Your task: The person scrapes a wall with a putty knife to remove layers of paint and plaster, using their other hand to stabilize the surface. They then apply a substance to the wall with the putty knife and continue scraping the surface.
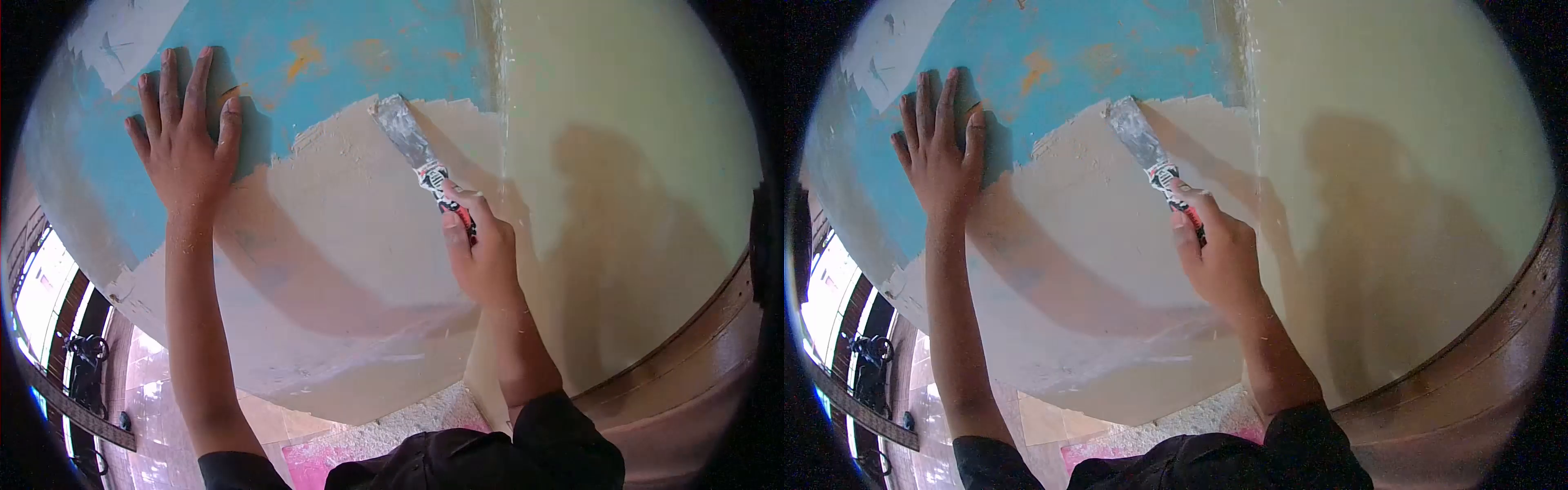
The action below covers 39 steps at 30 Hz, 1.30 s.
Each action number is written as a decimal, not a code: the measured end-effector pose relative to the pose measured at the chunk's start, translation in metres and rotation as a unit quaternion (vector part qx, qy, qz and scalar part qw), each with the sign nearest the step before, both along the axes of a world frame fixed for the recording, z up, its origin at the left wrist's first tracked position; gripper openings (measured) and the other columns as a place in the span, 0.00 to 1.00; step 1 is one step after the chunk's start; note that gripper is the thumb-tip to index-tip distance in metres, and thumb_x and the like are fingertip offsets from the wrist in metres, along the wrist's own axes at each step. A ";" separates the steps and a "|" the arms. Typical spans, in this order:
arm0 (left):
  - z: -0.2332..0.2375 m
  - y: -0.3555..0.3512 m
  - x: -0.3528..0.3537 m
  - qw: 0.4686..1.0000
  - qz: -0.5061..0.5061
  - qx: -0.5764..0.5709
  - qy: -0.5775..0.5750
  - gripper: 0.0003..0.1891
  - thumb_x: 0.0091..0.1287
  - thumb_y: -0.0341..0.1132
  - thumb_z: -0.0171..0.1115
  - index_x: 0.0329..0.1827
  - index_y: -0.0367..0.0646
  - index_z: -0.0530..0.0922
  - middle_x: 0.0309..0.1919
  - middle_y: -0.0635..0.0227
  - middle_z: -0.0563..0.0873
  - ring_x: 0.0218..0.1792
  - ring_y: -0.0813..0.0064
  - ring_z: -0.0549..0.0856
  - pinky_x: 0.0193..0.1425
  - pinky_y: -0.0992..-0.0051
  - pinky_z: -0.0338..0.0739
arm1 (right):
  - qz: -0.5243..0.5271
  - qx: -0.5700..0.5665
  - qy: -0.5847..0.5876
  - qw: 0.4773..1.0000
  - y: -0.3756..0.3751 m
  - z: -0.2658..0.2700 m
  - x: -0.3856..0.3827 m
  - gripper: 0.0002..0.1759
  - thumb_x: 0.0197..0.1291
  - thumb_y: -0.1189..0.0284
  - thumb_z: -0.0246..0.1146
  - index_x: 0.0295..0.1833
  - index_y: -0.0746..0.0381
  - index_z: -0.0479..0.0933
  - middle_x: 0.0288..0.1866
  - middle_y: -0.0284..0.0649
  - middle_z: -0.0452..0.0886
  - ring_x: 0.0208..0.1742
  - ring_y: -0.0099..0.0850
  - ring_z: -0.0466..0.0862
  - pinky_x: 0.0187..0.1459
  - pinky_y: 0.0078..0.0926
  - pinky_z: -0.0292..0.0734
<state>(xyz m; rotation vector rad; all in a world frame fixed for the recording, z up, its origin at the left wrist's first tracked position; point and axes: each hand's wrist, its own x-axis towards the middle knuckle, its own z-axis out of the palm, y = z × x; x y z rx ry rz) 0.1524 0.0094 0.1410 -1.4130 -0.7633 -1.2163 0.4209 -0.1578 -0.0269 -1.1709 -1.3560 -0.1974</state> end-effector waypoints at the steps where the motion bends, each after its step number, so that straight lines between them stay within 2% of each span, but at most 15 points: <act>1: 0.000 0.000 0.000 1.000 0.002 -0.002 0.001 0.30 0.74 0.63 0.51 0.80 0.79 0.63 0.84 0.78 0.58 0.85 0.59 0.52 0.84 0.39 0.43 | 0.019 -0.002 0.024 1.000 -0.001 0.001 -0.003 0.18 0.73 0.70 0.60 0.66 0.58 0.76 0.30 0.41 0.81 0.25 0.28 0.78 0.32 0.27 0.75; 3: 0.000 0.000 0.001 1.000 0.002 -0.001 0.001 0.30 0.74 0.63 0.51 0.80 0.79 0.63 0.84 0.78 0.58 0.85 0.59 0.52 0.84 0.38 0.43 | 0.076 0.001 0.071 0.995 0.002 -0.002 0.000 0.18 0.74 0.70 0.60 0.66 0.59 0.75 0.29 0.40 0.80 0.24 0.27 0.76 0.31 0.26 0.73; 7: -0.001 -0.001 0.000 1.000 0.003 -0.002 0.000 0.30 0.75 0.62 0.51 0.80 0.78 0.63 0.84 0.77 0.58 0.85 0.59 0.52 0.83 0.38 0.44 | 0.073 -0.014 0.040 0.996 0.000 -0.003 0.003 0.18 0.75 0.69 0.60 0.66 0.59 0.75 0.28 0.39 0.78 0.23 0.25 0.73 0.30 0.25 0.71; 10: -0.001 -0.005 0.001 1.000 0.004 -0.012 -0.006 0.30 0.74 0.62 0.52 0.80 0.78 0.63 0.84 0.77 0.58 0.85 0.59 0.52 0.83 0.38 0.44 | -0.007 0.026 -0.025 0.999 -0.002 -0.001 -0.005 0.17 0.76 0.68 0.59 0.66 0.59 0.75 0.26 0.37 0.76 0.23 0.23 0.70 0.29 0.24 0.69; 12: -0.001 -0.004 0.000 1.000 0.004 -0.010 -0.004 0.30 0.74 0.62 0.52 0.80 0.78 0.63 0.84 0.78 0.58 0.85 0.59 0.52 0.83 0.38 0.44 | 0.088 -0.025 0.060 0.994 -0.008 0.003 0.000 0.16 0.74 0.70 0.59 0.64 0.59 0.76 0.29 0.41 0.81 0.24 0.28 0.77 0.30 0.27 0.73; 14: -0.002 -0.004 0.001 1.000 0.002 -0.010 -0.005 0.31 0.74 0.62 0.51 0.80 0.78 0.63 0.84 0.78 0.57 0.85 0.59 0.52 0.84 0.39 0.43 | 0.076 -0.037 0.060 0.995 -0.010 0.004 -0.003 0.17 0.74 0.70 0.59 0.65 0.59 0.76 0.30 0.41 0.82 0.24 0.29 0.78 0.30 0.29 0.74; 16: -0.001 -0.006 0.001 1.000 0.007 -0.015 -0.006 0.31 0.74 0.61 0.52 0.80 0.78 0.63 0.84 0.78 0.57 0.85 0.60 0.52 0.84 0.39 0.43 | -0.015 -0.001 -0.025 1.000 -0.008 0.002 -0.012 0.17 0.74 0.70 0.59 0.66 0.58 0.75 0.28 0.41 0.80 0.23 0.30 0.78 0.30 0.29 0.74; 20: 0.000 -0.008 0.005 1.000 0.009 -0.016 -0.002 0.31 0.74 0.62 0.51 0.81 0.78 0.62 0.84 0.77 0.57 0.85 0.59 0.52 0.84 0.39 0.43 | 0.067 -0.049 0.048 0.995 -0.013 0.005 0.000 0.18 0.73 0.70 0.60 0.66 0.58 0.75 0.30 0.44 0.83 0.25 0.36 0.83 0.31 0.32 0.76; 22: 0.000 -0.008 0.004 1.000 0.001 -0.007 0.000 0.31 0.74 0.63 0.51 0.81 0.78 0.62 0.84 0.77 0.57 0.85 0.58 0.52 0.83 0.38 0.43 | 0.051 -0.063 0.020 0.997 -0.011 0.005 0.002 0.18 0.73 0.69 0.60 0.66 0.58 0.75 0.28 0.43 0.82 0.24 0.34 0.81 0.30 0.31 0.75; 24: 0.000 -0.009 0.005 1.000 0.004 -0.010 -0.001 0.31 0.74 0.63 0.51 0.81 0.77 0.62 0.84 0.76 0.57 0.85 0.58 0.52 0.83 0.38 0.42 | -0.010 0.038 -0.046 0.998 -0.005 0.000 -0.007 0.18 0.74 0.68 0.60 0.67 0.58 0.75 0.26 0.41 0.79 0.22 0.32 0.78 0.29 0.30 0.74; 25: 0.001 -0.011 0.006 1.000 0.009 -0.013 0.000 0.32 0.74 0.63 0.51 0.81 0.77 0.62 0.84 0.76 0.57 0.85 0.57 0.51 0.83 0.38 0.42 | 0.042 -0.028 0.025 0.998 -0.016 0.006 -0.011 0.19 0.74 0.68 0.60 0.67 0.58 0.74 0.26 0.42 0.80 0.23 0.34 0.80 0.30 0.32 0.75; 29: 0.001 -0.012 0.004 1.000 -0.002 -0.008 0.008 0.31 0.74 0.62 0.50 0.81 0.76 0.62 0.84 0.75 0.57 0.85 0.57 0.52 0.83 0.37 0.42 | 0.024 -0.054 0.010 0.998 -0.019 0.008 -0.005 0.18 0.74 0.68 0.60 0.66 0.58 0.75 0.27 0.43 0.80 0.24 0.35 0.80 0.31 0.33 0.75; 32: 0.000 -0.014 0.005 1.000 -0.001 -0.009 0.012 0.31 0.75 0.62 0.50 0.81 0.76 0.62 0.84 0.74 0.57 0.84 0.56 0.52 0.83 0.36 0.42 | -0.008 -0.013 -0.018 1.000 -0.022 0.011 -0.018 0.17 0.74 0.69 0.60 0.65 0.57 0.75 0.26 0.43 0.80 0.23 0.35 0.80 0.31 0.32 0.75; 33: 0.000 -0.014 0.005 1.000 0.000 -0.010 0.013 0.31 0.75 0.62 0.50 0.81 0.76 0.62 0.84 0.74 0.57 0.84 0.55 0.52 0.82 0.36 0.42 | 0.043 -0.034 0.031 0.998 -0.028 0.016 -0.019 0.17 0.73 0.69 0.60 0.65 0.57 0.75 0.27 0.43 0.80 0.24 0.37 0.81 0.31 0.33 0.75; 39: 0.000 -0.014 0.002 1.000 -0.002 -0.010 0.028 0.32 0.74 0.61 0.52 0.81 0.75 0.62 0.84 0.71 0.57 0.84 0.54 0.52 0.82 0.35 0.42 | 0.041 -0.034 0.017 0.998 -0.028 0.019 -0.011 0.16 0.75 0.69 0.59 0.64 0.58 0.75 0.26 0.42 0.78 0.23 0.34 0.78 0.30 0.30 0.73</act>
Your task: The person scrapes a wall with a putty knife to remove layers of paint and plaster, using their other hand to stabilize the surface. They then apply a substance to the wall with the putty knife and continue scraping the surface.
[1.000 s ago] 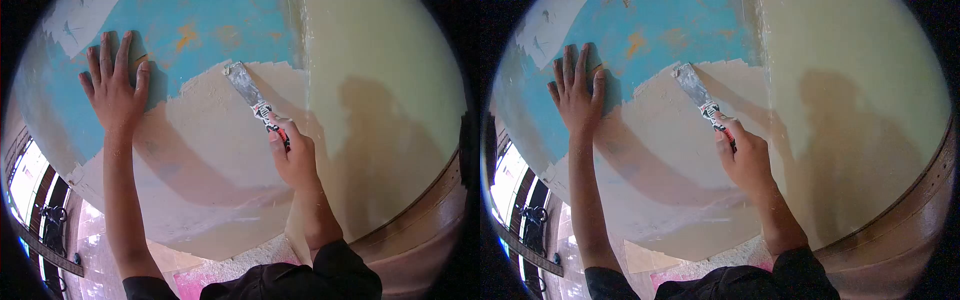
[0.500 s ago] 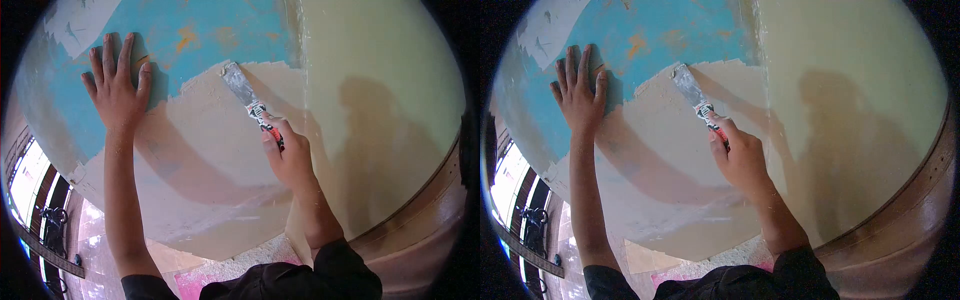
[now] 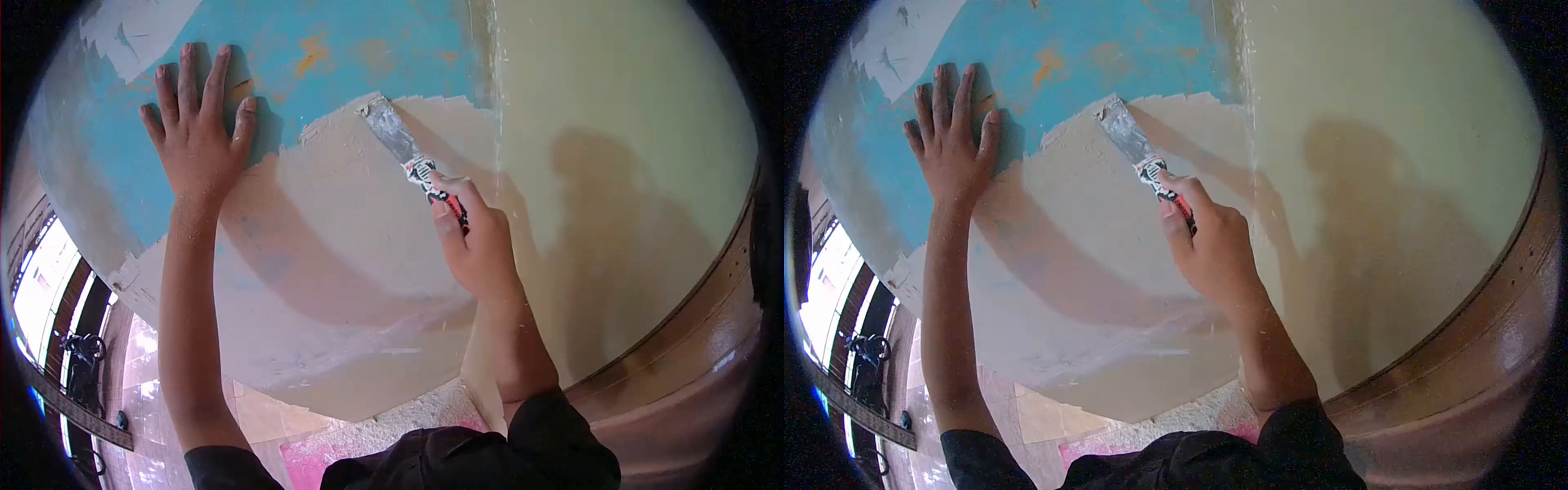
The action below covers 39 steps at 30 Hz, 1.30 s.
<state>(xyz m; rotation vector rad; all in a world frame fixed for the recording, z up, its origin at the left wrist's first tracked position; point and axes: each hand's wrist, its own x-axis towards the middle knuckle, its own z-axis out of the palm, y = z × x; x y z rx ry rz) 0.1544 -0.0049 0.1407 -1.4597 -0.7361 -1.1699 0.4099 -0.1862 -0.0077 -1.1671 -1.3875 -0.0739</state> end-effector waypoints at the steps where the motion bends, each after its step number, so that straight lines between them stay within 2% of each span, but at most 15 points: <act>1: 0.000 -0.001 -0.001 1.000 0.001 -0.001 0.006 0.32 0.74 0.61 0.53 0.81 0.75 0.62 0.84 0.71 0.58 0.84 0.54 0.53 0.82 0.35 0.42 | 0.015 0.005 0.013 1.000 -0.001 0.001 0.000 0.16 0.75 0.69 0.59 0.64 0.58 0.76 0.25 0.42 0.78 0.22 0.34 0.78 0.30 0.31 0.73; 5: 0.007 -0.002 -0.010 1.000 -0.005 0.008 0.020 0.31 0.74 0.62 0.51 0.81 0.77 0.63 0.84 0.73 0.59 0.84 0.56 0.54 0.83 0.37 0.43 | -0.018 0.000 0.000 1.000 0.002 -0.006 0.003 0.16 0.75 0.68 0.59 0.64 0.58 0.76 0.26 0.40 0.79 0.24 0.33 0.79 0.31 0.31 0.74; 8: 0.012 -0.001 -0.024 0.998 0.040 0.024 0.052 0.30 0.76 0.63 0.46 0.81 0.80 0.62 0.84 0.79 0.58 0.84 0.64 0.55 0.86 0.48 0.40 | -0.034 0.006 0.022 0.999 0.010 -0.008 -0.006 0.16 0.75 0.67 0.59 0.65 0.58 0.76 0.26 0.41 0.79 0.24 0.34 0.79 0.31 0.32 0.74; 12: 0.011 -0.001 -0.026 0.997 0.049 0.014 0.056 0.30 0.76 0.64 0.45 0.80 0.80 0.62 0.84 0.78 0.59 0.84 0.63 0.55 0.87 0.49 0.39 | -0.027 -0.017 0.034 0.999 0.011 -0.010 -0.006 0.16 0.75 0.67 0.59 0.64 0.57 0.76 0.26 0.42 0.79 0.23 0.35 0.80 0.31 0.32 0.75; 15: 0.011 0.002 -0.023 0.998 0.018 0.020 0.048 0.30 0.74 0.64 0.48 0.79 0.82 0.63 0.83 0.79 0.61 0.83 0.62 0.56 0.86 0.45 0.42 | -0.029 0.028 0.032 0.999 0.018 -0.014 -0.006 0.16 0.75 0.67 0.58 0.64 0.57 0.76 0.25 0.41 0.78 0.23 0.33 0.78 0.30 0.31 0.74; 19: 0.009 0.000 -0.025 0.998 0.028 0.023 0.051 0.29 0.76 0.63 0.45 0.80 0.79 0.63 0.83 0.78 0.60 0.84 0.64 0.55 0.87 0.49 0.40 | -0.026 0.030 0.018 0.999 0.022 0.007 -0.006 0.16 0.75 0.68 0.58 0.65 0.58 0.75 0.28 0.41 0.79 0.25 0.31 0.78 0.32 0.30 0.74; 21: 0.009 -0.001 -0.023 0.998 0.027 0.022 0.050 0.29 0.76 0.63 0.45 0.80 0.79 0.63 0.83 0.78 0.60 0.84 0.64 0.55 0.86 0.49 0.40 | 0.004 0.090 0.017 0.996 0.023 0.025 -0.010 0.16 0.75 0.68 0.58 0.65 0.59 0.74 0.32 0.42 0.81 0.27 0.31 0.78 0.35 0.30 0.76; 22: 0.008 -0.001 -0.024 0.998 0.019 0.023 0.050 0.29 0.76 0.64 0.46 0.80 0.79 0.63 0.83 0.78 0.61 0.84 0.64 0.56 0.86 0.48 0.40 | 0.017 0.070 0.025 0.997 0.017 0.030 -0.012 0.19 0.75 0.70 0.59 0.68 0.59 0.73 0.42 0.45 0.84 0.34 0.33 0.83 0.40 0.31 0.78; 23: 0.008 0.000 -0.026 0.998 0.012 0.024 0.048 0.30 0.76 0.64 0.46 0.80 0.79 0.63 0.83 0.78 0.61 0.83 0.64 0.56 0.86 0.48 0.40 | 0.017 0.073 0.023 0.997 0.016 0.027 -0.012 0.19 0.75 0.70 0.59 0.68 0.59 0.73 0.42 0.45 0.84 0.34 0.33 0.83 0.40 0.31 0.78; 26: 0.008 -0.005 -0.026 0.998 0.050 0.000 0.035 0.29 0.76 0.64 0.46 0.80 0.79 0.63 0.83 0.78 0.61 0.83 0.63 0.57 0.86 0.48 0.41 | -0.073 0.158 -0.031 0.984 0.027 0.003 -0.006 0.24 0.71 0.73 0.62 0.72 0.56 0.72 0.57 0.48 0.82 0.49 0.40 0.85 0.49 0.37 0.81; 30: 0.008 -0.006 -0.026 0.998 0.052 -0.003 0.034 0.30 0.75 0.64 0.47 0.80 0.79 0.63 0.83 0.79 0.61 0.83 0.63 0.57 0.86 0.47 0.41 | -0.127 0.136 -0.100 0.977 0.033 -0.009 -0.004 0.26 0.66 0.77 0.65 0.70 0.57 0.74 0.47 0.46 0.81 0.46 0.42 0.84 0.47 0.37 0.80; 33: 0.008 -0.004 -0.027 0.999 0.036 -0.001 0.031 0.30 0.75 0.63 0.48 0.80 0.80 0.63 0.83 0.79 0.61 0.83 0.63 0.57 0.86 0.47 0.41 | -0.141 0.223 -0.117 0.957 0.039 -0.020 -0.001 0.26 0.66 0.78 0.65 0.70 0.56 0.75 0.47 0.45 0.81 0.45 0.41 0.83 0.45 0.37 0.80; 34: 0.008 -0.004 -0.027 0.999 0.038 0.001 0.031 0.30 0.75 0.63 0.47 0.80 0.80 0.62 0.83 0.79 0.60 0.83 0.63 0.57 0.86 0.47 0.41 | -0.142 0.222 -0.117 0.957 0.038 -0.020 -0.001 0.26 0.66 0.78 0.65 0.70 0.56 0.75 0.47 0.45 0.81 0.45 0.41 0.83 0.45 0.37 0.80; 36: 0.007 -0.003 -0.026 0.999 0.036 0.002 0.032 0.30 0.75 0.64 0.47 0.80 0.80 0.62 0.83 0.79 0.60 0.83 0.63 0.57 0.86 0.47 0.41 | -0.148 0.128 -0.092 0.976 0.034 -0.020 -0.002 0.26 0.66 0.78 0.65 0.69 0.58 0.75 0.46 0.44 0.81 0.44 0.40 0.83 0.44 0.36 0.80; 39: 0.008 -0.003 -0.027 0.999 0.039 0.005 0.030 0.29 0.76 0.64 0.45 0.80 0.80 0.62 0.83 0.79 0.60 0.83 0.64 0.57 0.86 0.48 0.41 | -0.112 0.141 -0.051 0.982 0.032 -0.024 -0.003 0.24 0.67 0.76 0.65 0.69 0.60 0.75 0.48 0.45 0.81 0.47 0.40 0.82 0.50 0.37 0.80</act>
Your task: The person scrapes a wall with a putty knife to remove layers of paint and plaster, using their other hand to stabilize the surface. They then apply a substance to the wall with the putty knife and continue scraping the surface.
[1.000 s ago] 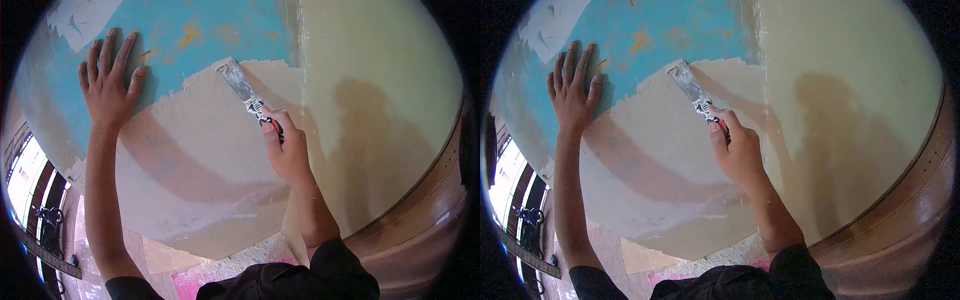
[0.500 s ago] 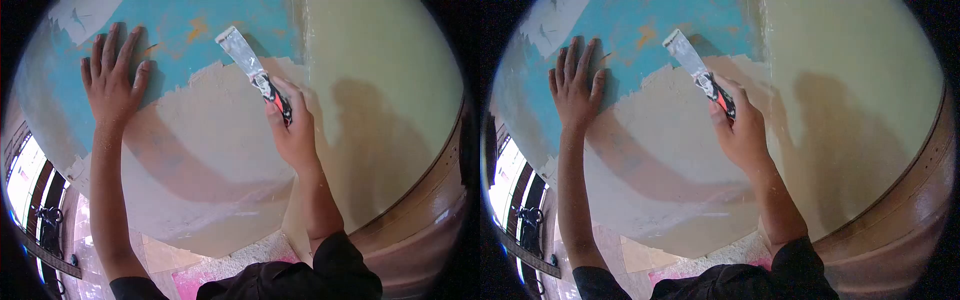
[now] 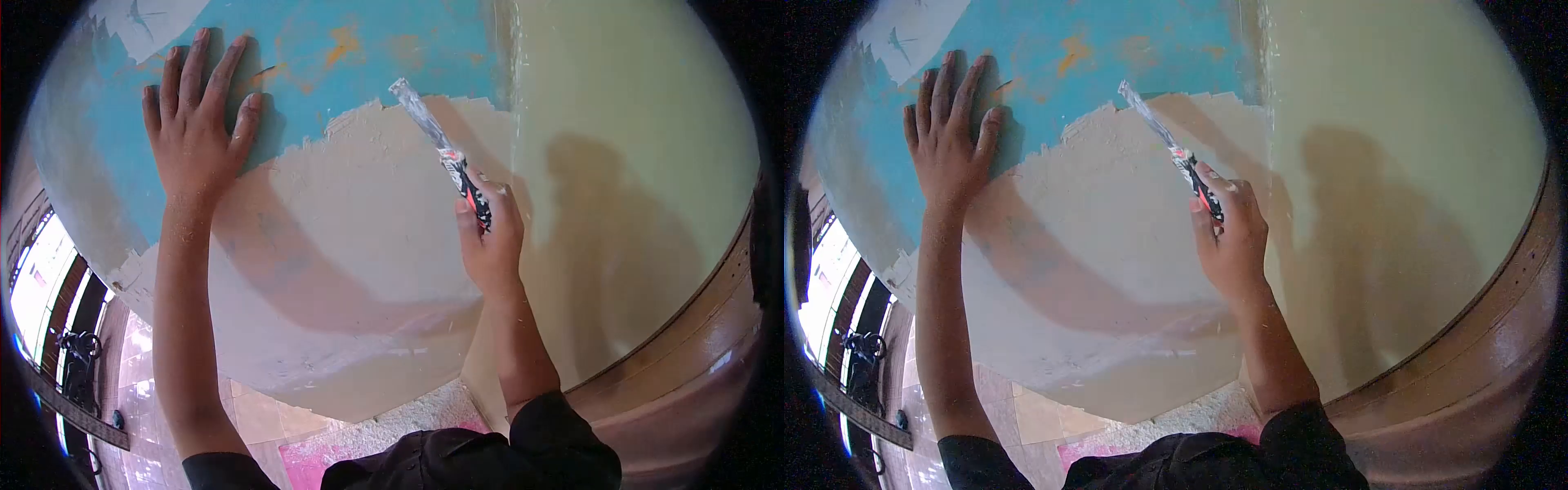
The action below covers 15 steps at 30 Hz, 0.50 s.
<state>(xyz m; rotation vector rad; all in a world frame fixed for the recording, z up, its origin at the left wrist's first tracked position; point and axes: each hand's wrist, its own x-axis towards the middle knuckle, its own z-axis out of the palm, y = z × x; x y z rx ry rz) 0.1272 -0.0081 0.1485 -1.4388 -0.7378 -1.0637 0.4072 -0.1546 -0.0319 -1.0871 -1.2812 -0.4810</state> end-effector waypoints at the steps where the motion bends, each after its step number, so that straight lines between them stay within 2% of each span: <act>1: 0.000 0.000 0.000 1.000 0.005 -0.006 -0.001 0.29 0.76 0.65 0.45 0.80 0.80 0.63 0.83 0.79 0.60 0.83 0.64 0.57 0.86 0.48 0.41 | 0.001 0.000 -0.001 1.000 0.001 -0.001 0.000 0.24 0.67 0.76 0.65 0.69 0.60 0.75 0.48 0.45 0.81 0.47 0.40 0.82 0.50 0.37 0.80; 4: -0.001 0.000 0.000 1.000 0.004 -0.009 -0.002 0.29 0.76 0.65 0.45 0.80 0.80 0.63 0.83 0.79 0.61 0.83 0.64 0.57 0.86 0.48 0.41 | -0.027 0.038 -0.068 0.997 0.003 -0.007 -0.001 0.24 0.69 0.75 0.62 0.70 0.62 0.74 0.52 0.48 0.81 0.51 0.41 0.81 0.55 0.39 0.77; 6: -0.002 0.001 0.000 1.000 -0.002 -0.008 -0.001 0.29 0.76 0.65 0.45 0.80 0.80 0.63 0.83 0.79 0.61 0.83 0.63 0.57 0.86 0.48 0.41 | 0.056 -0.029 0.046 0.997 0.003 -0.015 -0.008 0.24 0.69 0.76 0.59 0.70 0.64 0.72 0.56 0.50 0.80 0.53 0.42 0.80 0.58 0.40 0.76; 8: -0.001 0.001 -0.001 1.000 -0.013 -0.004 0.003 0.29 0.75 0.64 0.47 0.80 0.80 0.63 0.83 0.79 0.60 0.83 0.63 0.57 0.86 0.47 0.41 | 0.047 -0.036 0.043 0.997 0.004 -0.025 -0.010 0.25 0.68 0.77 0.58 0.71 0.64 0.71 0.55 0.50 0.79 0.52 0.42 0.80 0.57 0.38 0.76; 10: -0.001 0.001 -0.001 1.000 -0.012 -0.005 0.000 0.29 0.75 0.63 0.48 0.80 0.80 0.64 0.83 0.79 0.61 0.83 0.63 0.57 0.86 0.47 0.42 | 0.046 0.005 0.043 0.998 0.004 -0.030 -0.012 0.25 0.67 0.77 0.60 0.70 0.64 0.72 0.54 0.50 0.79 0.51 0.42 0.80 0.56 0.36 0.77; 14: -0.001 0.000 0.000 1.000 -0.006 -0.008 -0.002 0.29 0.75 0.61 0.50 0.80 0.79 0.64 0.83 0.78 0.61 0.83 0.62 0.57 0.86 0.47 0.43 | 0.044 0.041 -0.013 0.998 0.006 -0.032 -0.014 0.27 0.60 0.79 0.68 0.66 0.62 0.76 0.49 0.46 0.80 0.47 0.39 0.79 0.51 0.36 0.77; 15: -0.001 0.000 -0.001 1.000 -0.006 -0.008 -0.002 0.29 0.75 0.61 0.50 0.80 0.79 0.64 0.83 0.78 0.61 0.83 0.62 0.57 0.86 0.47 0.43 | 0.026 0.056 -0.049 0.997 0.008 -0.032 -0.014 0.29 0.57 0.80 0.70 0.66 0.59 0.76 0.46 0.44 0.80 0.45 0.39 0.79 0.47 0.36 0.77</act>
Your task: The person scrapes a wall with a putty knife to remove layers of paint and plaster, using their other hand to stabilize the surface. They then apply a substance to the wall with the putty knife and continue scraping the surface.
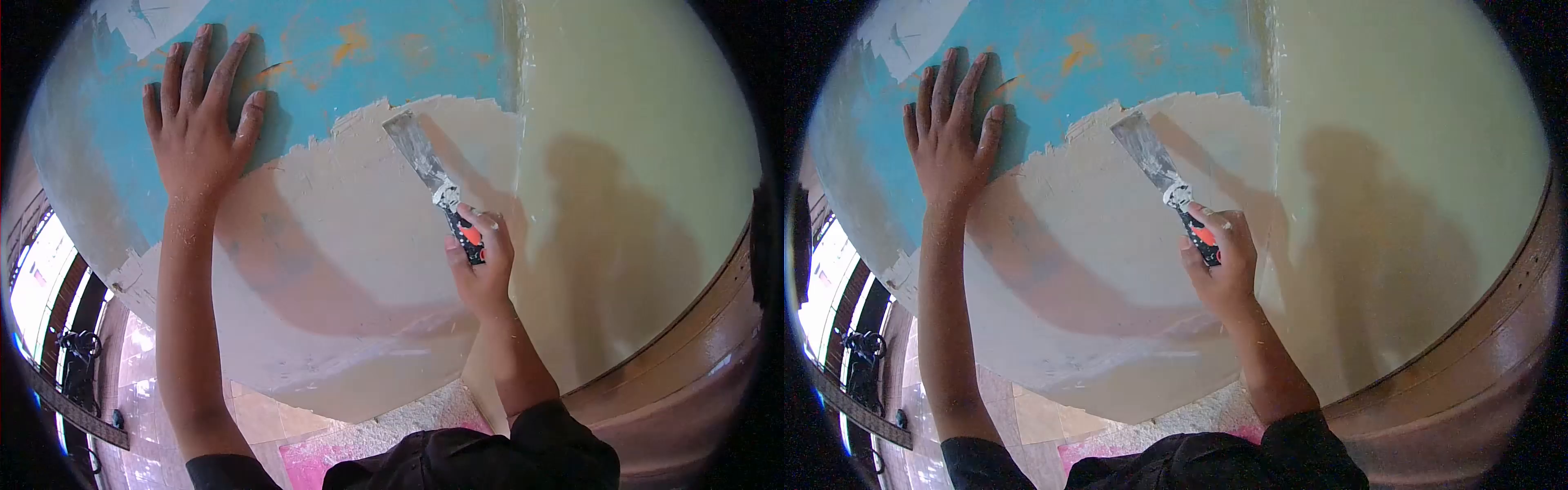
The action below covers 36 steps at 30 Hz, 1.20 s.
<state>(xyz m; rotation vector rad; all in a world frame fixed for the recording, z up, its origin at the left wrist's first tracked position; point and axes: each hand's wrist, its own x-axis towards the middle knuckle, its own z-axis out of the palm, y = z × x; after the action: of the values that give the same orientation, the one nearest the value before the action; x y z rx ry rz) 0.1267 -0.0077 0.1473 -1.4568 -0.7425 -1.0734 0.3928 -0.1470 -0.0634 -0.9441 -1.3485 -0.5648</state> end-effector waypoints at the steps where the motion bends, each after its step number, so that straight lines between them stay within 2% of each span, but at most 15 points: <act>1: 0.000 0.000 0.000 1.000 -0.001 -0.002 0.000 0.29 0.75 0.61 0.50 0.80 0.79 0.64 0.83 0.78 0.61 0.83 0.62 0.57 0.86 0.47 0.43 | 0.000 0.000 0.000 1.000 0.000 0.001 -0.002 0.29 0.57 0.80 0.70 0.66 0.59 0.76 0.46 0.44 0.80 0.45 0.39 0.79 0.47 0.36 0.77; 9: 0.001 -0.001 0.006 1.000 -0.009 0.006 -0.001 0.29 0.76 0.63 0.47 0.80 0.79 0.64 0.83 0.78 0.60 0.83 0.63 0.56 0.86 0.48 0.41 | -0.016 -0.088 0.028 0.996 -0.002 0.020 -0.017 0.28 0.58 0.79 0.71 0.66 0.57 0.77 0.43 0.43 0.79 0.45 0.41 0.81 0.45 0.40 0.79; 15: -0.001 0.001 0.004 1.000 -0.019 0.011 0.004 0.30 0.75 0.64 0.47 0.80 0.79 0.64 0.83 0.78 0.60 0.84 0.64 0.56 0.86 0.48 0.40 | 0.006 -0.035 0.019 0.999 0.007 0.070 -0.028 0.26 0.60 0.79 0.69 0.65 0.60 0.77 0.45 0.47 0.80 0.47 0.45 0.81 0.50 0.41 0.79; 17: -0.001 -0.002 0.002 1.000 0.011 -0.004 -0.005 0.29 0.75 0.64 0.47 0.80 0.79 0.64 0.83 0.79 0.60 0.84 0.65 0.56 0.87 0.48 0.40 | 0.044 0.002 0.021 0.999 0.004 0.076 -0.022 0.26 0.60 0.78 0.68 0.65 0.62 0.76 0.49 0.49 0.82 0.50 0.46 0.82 0.53 0.41 0.78; 18: 0.000 -0.001 0.001 1.000 0.011 -0.001 -0.009 0.29 0.75 0.64 0.47 0.80 0.79 0.64 0.83 0.79 0.60 0.84 0.65 0.56 0.87 0.48 0.40 | 0.045 0.030 0.019 0.998 0.006 0.069 -0.020 0.24 0.63 0.77 0.67 0.65 0.62 0.75 0.53 0.50 0.83 0.53 0.44 0.84 0.55 0.38 0.79; 21: -0.001 0.000 0.001 1.000 -0.017 -0.003 -0.011 0.30 0.73 0.62 0.53 0.78 0.79 0.66 0.82 0.77 0.63 0.83 0.63 0.58 0.85 0.44 0.44 | 0.044 0.071 0.041 0.996 0.010 0.052 -0.018 0.23 0.65 0.76 0.66 0.66 0.62 0.74 0.55 0.50 0.83 0.55 0.42 0.85 0.57 0.38 0.79; 22: -0.001 0.001 0.001 1.000 -0.026 0.001 -0.008 0.30 0.73 0.61 0.52 0.78 0.79 0.66 0.82 0.77 0.63 0.83 0.64 0.58 0.85 0.44 0.44 | 0.026 0.072 0.025 0.997 0.014 0.049 -0.017 0.21 0.71 0.73 0.61 0.67 0.64 0.72 0.51 0.48 0.83 0.48 0.36 0.85 0.51 0.35 0.80; 23: -0.001 0.002 0.002 0.999 -0.037 0.004 -0.005 0.29 0.73 0.61 0.52 0.79 0.79 0.66 0.82 0.77 0.62 0.83 0.64 0.58 0.85 0.44 0.44 | 0.026 0.071 0.026 0.997 0.013 0.045 -0.018 0.21 0.71 0.73 0.61 0.67 0.64 0.72 0.51 0.48 0.83 0.48 0.36 0.85 0.51 0.35 0.80; 25: -0.001 0.000 0.002 1.000 -0.027 0.000 -0.007 0.29 0.73 0.61 0.52 0.78 0.79 0.66 0.82 0.77 0.63 0.83 0.64 0.58 0.85 0.44 0.44 | 0.147 -0.133 0.159 0.967 0.008 0.040 -0.024 0.20 0.75 0.69 0.57 0.67 0.66 0.70 0.44 0.43 0.82 0.39 0.29 0.83 0.44 0.30 0.79; 26: -0.001 -0.001 0.002 1.000 -0.016 -0.003 -0.009 0.29 0.73 0.61 0.52 0.78 0.79 0.66 0.82 0.78 0.63 0.83 0.64 0.58 0.85 0.44 0.44 | 0.164 -0.065 0.152 0.972 0.016 0.031 -0.025 0.20 0.78 0.65 0.53 0.67 0.65 0.69 0.36 0.37 0.79 0.33 0.23 0.77 0.38 0.26 0.76; 27: 0.000 0.000 0.002 1.000 -0.016 -0.002 -0.011 0.29 0.73 0.61 0.52 0.78 0.79 0.66 0.82 0.78 0.63 0.83 0.64 0.58 0.85 0.44 0.44 | 0.164 -0.064 0.150 0.973 0.015 0.028 -0.026 0.20 0.78 0.65 0.53 0.67 0.65 0.69 0.36 0.37 0.79 0.33 0.23 0.77 0.38 0.26 0.76; 29: -0.001 0.001 0.001 1.000 -0.016 -0.004 -0.014 0.29 0.73 0.61 0.53 0.78 0.78 0.66 0.82 0.78 0.63 0.83 0.64 0.58 0.85 0.44 0.45 | 0.240 -0.040 0.207 0.947 0.012 0.023 -0.030 0.20 0.79 0.64 0.53 0.67 0.65 0.69 0.35 0.35 0.78 0.34 0.23 0.77 0.38 0.26 0.75; 30: -0.001 0.001 0.001 1.000 -0.016 -0.005 -0.013 0.29 0.73 0.61 0.53 0.78 0.78 0.66 0.82 0.78 0.63 0.83 0.64 0.58 0.85 0.44 0.45 | 0.228 -0.147 0.241 0.932 0.007 0.026 -0.028 0.21 0.80 0.63 0.52 0.68 0.66 0.68 0.38 0.36 0.77 0.35 0.24 0.77 0.41 0.26 0.77; 34: -0.002 -0.001 0.000 1.000 -0.016 -0.007 -0.014 0.29 0.74 0.61 0.51 0.78 0.80 0.65 0.82 0.79 0.62 0.83 0.64 0.57 0.86 0.46 0.43 | 0.242 -0.110 0.224 0.938 0.002 0.020 -0.028 0.23 0.79 0.62 0.53 0.68 0.67 0.68 0.41 0.38 0.79 0.38 0.25 0.78 0.46 0.29 0.79; 36: -0.002 -0.002 -0.001 1.000 -0.008 -0.014 -0.018 0.29 0.75 0.62 0.50 0.79 0.81 0.64 0.83 0.80 0.61 0.83 0.65 0.57 0.87 0.49 0.41 | 0.133 -0.076 0.107 0.982 -0.001 0.016 -0.028 0.21 0.72 0.70 0.61 0.66 0.65 0.73 0.45 0.44 0.82 0.39 0.31 0.81 0.46 0.31 0.79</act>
<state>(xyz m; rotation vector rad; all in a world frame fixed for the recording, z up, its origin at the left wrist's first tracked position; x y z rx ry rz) 0.1257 -0.0100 0.1455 -1.4730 -0.7755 -1.1071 0.3649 -0.1478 -0.0469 -0.9003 -1.3084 -0.1534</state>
